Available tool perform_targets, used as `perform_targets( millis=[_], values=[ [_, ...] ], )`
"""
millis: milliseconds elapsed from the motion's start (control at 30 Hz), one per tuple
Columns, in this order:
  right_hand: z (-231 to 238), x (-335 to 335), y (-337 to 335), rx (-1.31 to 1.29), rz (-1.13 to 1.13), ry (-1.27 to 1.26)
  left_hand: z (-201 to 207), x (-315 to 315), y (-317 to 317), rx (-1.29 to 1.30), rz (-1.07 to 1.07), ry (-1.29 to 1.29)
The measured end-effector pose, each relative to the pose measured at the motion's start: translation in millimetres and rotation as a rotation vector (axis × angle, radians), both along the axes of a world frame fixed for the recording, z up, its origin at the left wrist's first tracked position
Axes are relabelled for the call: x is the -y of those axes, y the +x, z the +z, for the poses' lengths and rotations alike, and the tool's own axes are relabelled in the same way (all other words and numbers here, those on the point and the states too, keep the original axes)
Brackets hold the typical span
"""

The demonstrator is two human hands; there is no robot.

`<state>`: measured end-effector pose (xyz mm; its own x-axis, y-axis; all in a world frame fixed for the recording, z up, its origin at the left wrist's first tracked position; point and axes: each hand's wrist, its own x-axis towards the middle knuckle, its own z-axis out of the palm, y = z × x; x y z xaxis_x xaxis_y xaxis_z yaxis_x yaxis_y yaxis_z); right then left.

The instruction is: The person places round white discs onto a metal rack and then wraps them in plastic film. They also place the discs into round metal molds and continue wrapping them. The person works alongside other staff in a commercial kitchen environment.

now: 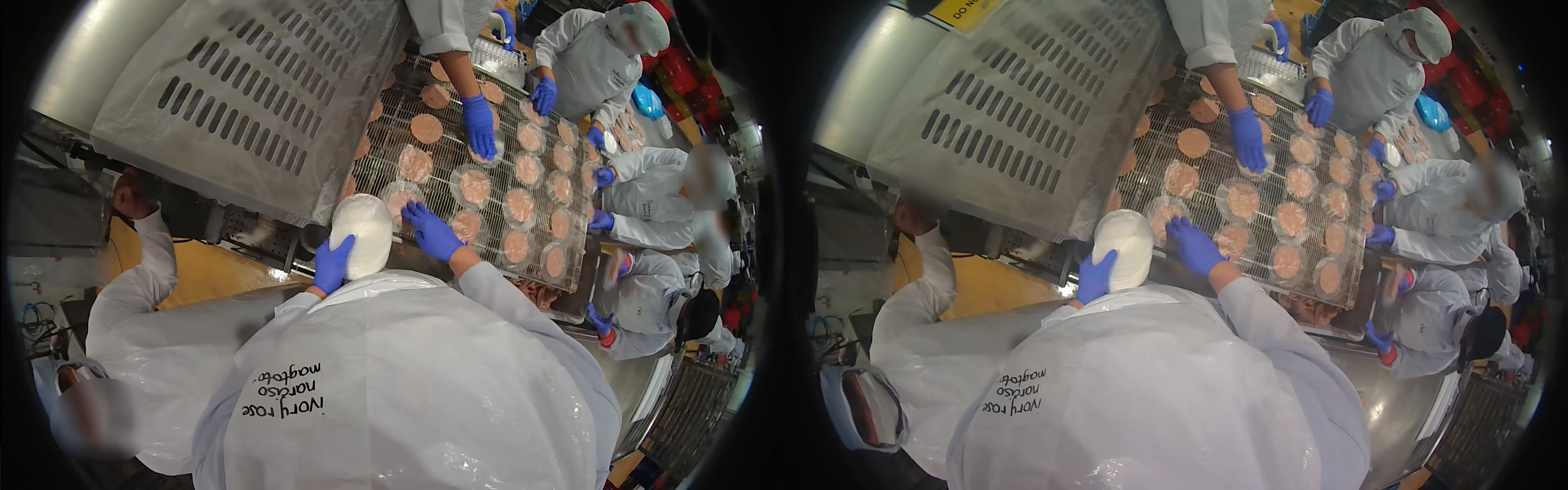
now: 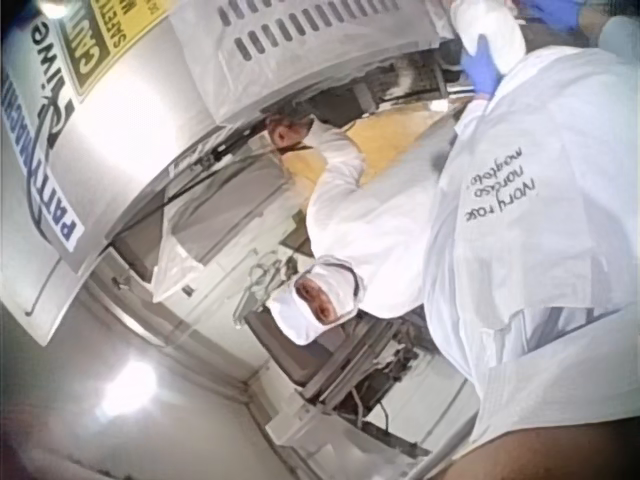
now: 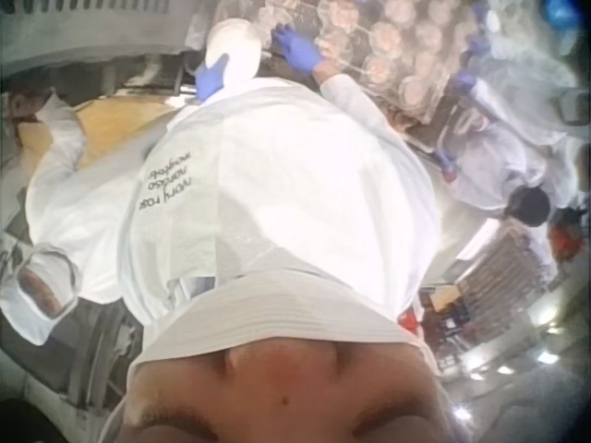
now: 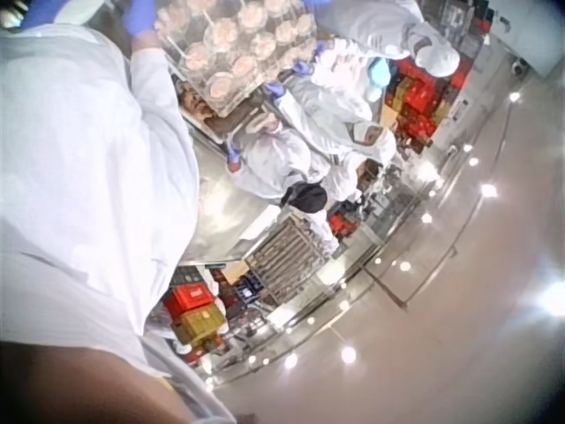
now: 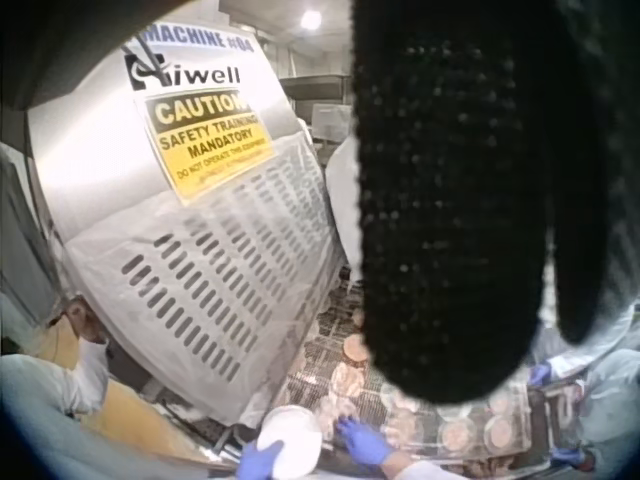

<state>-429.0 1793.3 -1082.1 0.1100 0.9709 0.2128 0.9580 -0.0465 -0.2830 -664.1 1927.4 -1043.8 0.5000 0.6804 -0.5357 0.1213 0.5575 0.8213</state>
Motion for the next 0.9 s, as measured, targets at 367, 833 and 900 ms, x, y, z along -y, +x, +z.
perform_targets(
  millis=[367,833,900],
  values=[
    [67,-116,-6,-0.796,-0.365,-0.365,34,-21,-49,-0.069,0.052,0.085],
    [73,-154,-124,-0.23,0.029,-0.115,72,-59,-132,-0.173,0.077,0.045],
    [67,-126,-131,-0.163,0.075,0.008,82,-63,-137,-0.175,0.056,0.055]
  ],
)
